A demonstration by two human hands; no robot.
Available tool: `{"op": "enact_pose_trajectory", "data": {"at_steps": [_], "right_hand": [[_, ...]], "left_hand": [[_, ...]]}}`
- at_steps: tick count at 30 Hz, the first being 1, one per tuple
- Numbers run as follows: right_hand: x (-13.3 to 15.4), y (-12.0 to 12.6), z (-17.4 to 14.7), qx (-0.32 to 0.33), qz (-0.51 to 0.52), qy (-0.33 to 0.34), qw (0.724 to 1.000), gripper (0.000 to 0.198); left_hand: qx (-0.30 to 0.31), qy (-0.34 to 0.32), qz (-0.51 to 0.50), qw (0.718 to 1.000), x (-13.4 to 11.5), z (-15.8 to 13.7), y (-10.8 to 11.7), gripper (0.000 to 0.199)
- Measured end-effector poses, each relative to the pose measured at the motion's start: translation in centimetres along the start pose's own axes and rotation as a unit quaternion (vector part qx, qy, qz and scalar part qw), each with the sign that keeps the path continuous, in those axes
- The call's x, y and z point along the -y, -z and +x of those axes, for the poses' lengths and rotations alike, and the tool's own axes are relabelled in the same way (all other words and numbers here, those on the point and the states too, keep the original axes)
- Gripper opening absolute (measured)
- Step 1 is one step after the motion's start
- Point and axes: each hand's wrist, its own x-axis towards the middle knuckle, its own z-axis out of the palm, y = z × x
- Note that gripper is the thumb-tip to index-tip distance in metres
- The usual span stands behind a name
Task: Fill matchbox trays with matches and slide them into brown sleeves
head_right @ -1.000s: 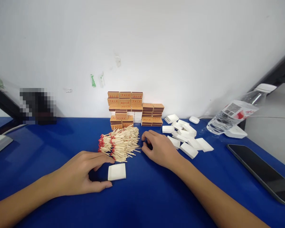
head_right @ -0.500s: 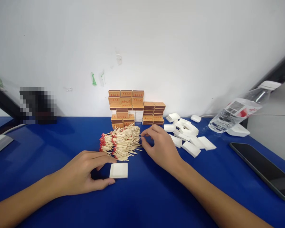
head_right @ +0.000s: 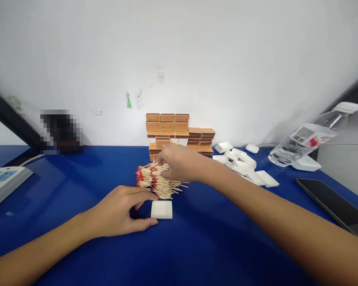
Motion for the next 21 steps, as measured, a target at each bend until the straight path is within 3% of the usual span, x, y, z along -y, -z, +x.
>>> {"op": "enact_pose_trajectory", "data": {"at_steps": [13, 21], "right_hand": [[1.0, -0.2, 0.3, 0.021, -0.103, -0.015, 0.994, 0.005], [-0.4, -0.3, -0.4, -0.002, -0.074, -0.02, 0.997, 0.008]], "left_hand": [[0.002, -0.002, 0.003, 1.0, 0.2, -0.1, -0.3, 0.036], [-0.002, -0.003, -0.004, 1.0, 0.1, -0.1, -0.2, 0.033]]}}
